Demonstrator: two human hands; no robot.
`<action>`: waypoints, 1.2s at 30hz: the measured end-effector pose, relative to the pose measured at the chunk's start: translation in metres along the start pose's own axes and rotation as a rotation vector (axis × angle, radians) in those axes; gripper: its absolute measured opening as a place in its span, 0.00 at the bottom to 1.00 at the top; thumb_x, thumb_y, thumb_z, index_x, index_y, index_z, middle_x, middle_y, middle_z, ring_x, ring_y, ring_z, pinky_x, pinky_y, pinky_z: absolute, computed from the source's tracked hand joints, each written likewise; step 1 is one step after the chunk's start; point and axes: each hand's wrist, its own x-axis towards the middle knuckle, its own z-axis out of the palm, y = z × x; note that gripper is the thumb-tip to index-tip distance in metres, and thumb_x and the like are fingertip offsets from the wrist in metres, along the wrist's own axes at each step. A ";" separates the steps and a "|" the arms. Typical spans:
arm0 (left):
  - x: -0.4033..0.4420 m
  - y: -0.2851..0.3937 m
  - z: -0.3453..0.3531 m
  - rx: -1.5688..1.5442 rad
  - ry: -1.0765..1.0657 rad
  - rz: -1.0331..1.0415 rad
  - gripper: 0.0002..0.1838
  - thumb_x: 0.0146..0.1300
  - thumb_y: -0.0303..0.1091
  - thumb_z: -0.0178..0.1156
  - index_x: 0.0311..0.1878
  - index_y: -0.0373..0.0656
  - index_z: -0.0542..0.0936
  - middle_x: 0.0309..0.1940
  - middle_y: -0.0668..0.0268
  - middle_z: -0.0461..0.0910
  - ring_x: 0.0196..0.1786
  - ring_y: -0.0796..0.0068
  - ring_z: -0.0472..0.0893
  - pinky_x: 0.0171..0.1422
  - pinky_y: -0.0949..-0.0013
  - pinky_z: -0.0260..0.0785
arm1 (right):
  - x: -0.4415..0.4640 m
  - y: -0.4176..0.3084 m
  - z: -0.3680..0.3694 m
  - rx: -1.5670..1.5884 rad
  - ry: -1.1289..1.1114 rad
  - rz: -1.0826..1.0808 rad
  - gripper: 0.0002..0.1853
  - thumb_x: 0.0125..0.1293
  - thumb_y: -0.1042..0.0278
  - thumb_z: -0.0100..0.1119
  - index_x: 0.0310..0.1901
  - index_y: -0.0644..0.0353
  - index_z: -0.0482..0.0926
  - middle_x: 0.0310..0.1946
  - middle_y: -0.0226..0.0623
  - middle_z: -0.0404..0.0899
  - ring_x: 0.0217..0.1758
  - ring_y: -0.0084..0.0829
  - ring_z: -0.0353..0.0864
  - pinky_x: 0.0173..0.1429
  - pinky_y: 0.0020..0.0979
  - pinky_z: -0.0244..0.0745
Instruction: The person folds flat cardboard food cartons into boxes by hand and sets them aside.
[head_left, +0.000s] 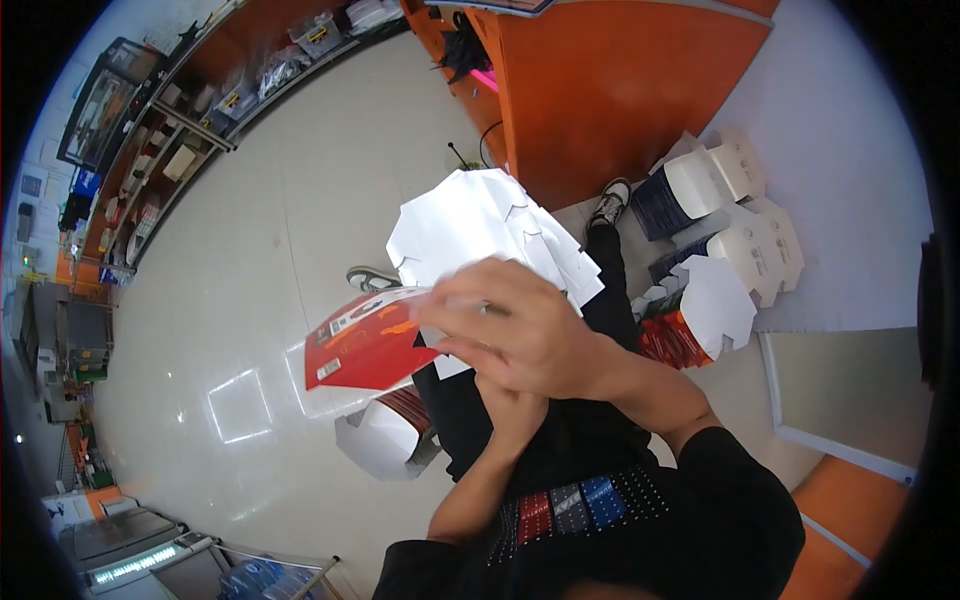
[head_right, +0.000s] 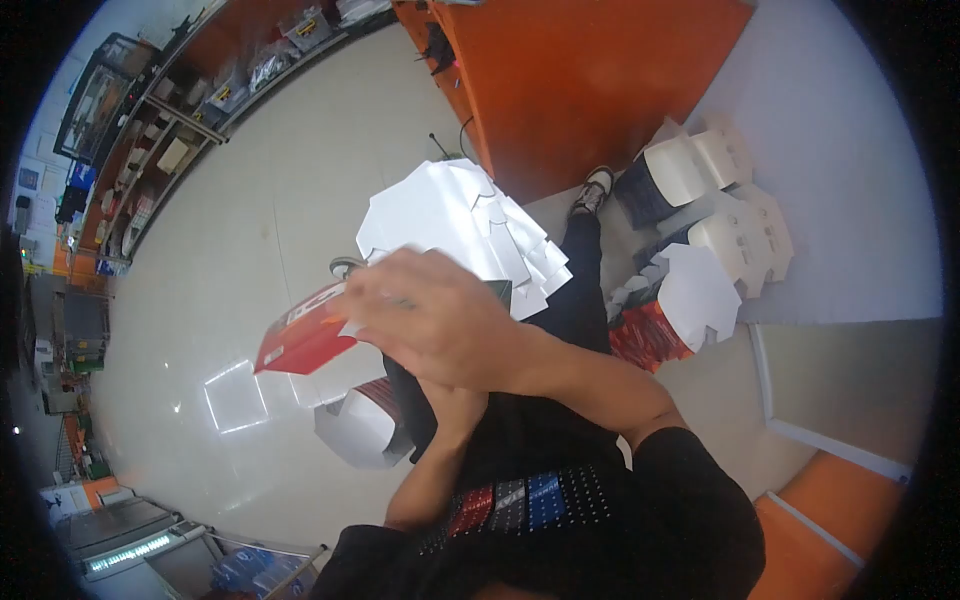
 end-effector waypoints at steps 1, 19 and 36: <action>0.003 0.002 0.001 0.033 0.043 0.016 0.11 0.68 0.31 0.64 0.49 0.35 0.82 0.45 0.63 0.85 0.47 0.74 0.82 0.52 0.71 0.75 | 0.002 0.000 -0.001 -0.018 -0.030 -0.063 0.18 0.54 0.74 0.73 0.48 0.61 0.85 0.44 0.37 0.82 0.49 0.38 0.82 0.53 0.39 0.79; -0.004 -0.034 -0.014 -0.139 -0.031 -0.115 0.09 0.72 0.26 0.61 0.50 0.32 0.81 0.48 0.64 0.82 0.49 0.77 0.80 0.57 0.73 0.70 | -0.018 0.010 0.018 -0.329 0.014 -0.044 0.14 0.52 0.72 0.69 0.43 0.63 0.83 0.39 0.35 0.82 0.45 0.35 0.83 0.46 0.34 0.83; 0.001 -0.037 -0.013 -0.417 0.054 -0.422 0.08 0.76 0.26 0.57 0.54 0.35 0.79 0.49 0.64 0.81 0.49 0.77 0.81 0.52 0.73 0.76 | -0.068 0.002 0.033 -0.090 0.137 0.319 0.08 0.48 0.85 0.68 0.32 0.66 0.83 0.39 0.42 0.84 0.49 0.41 0.88 0.49 0.36 0.85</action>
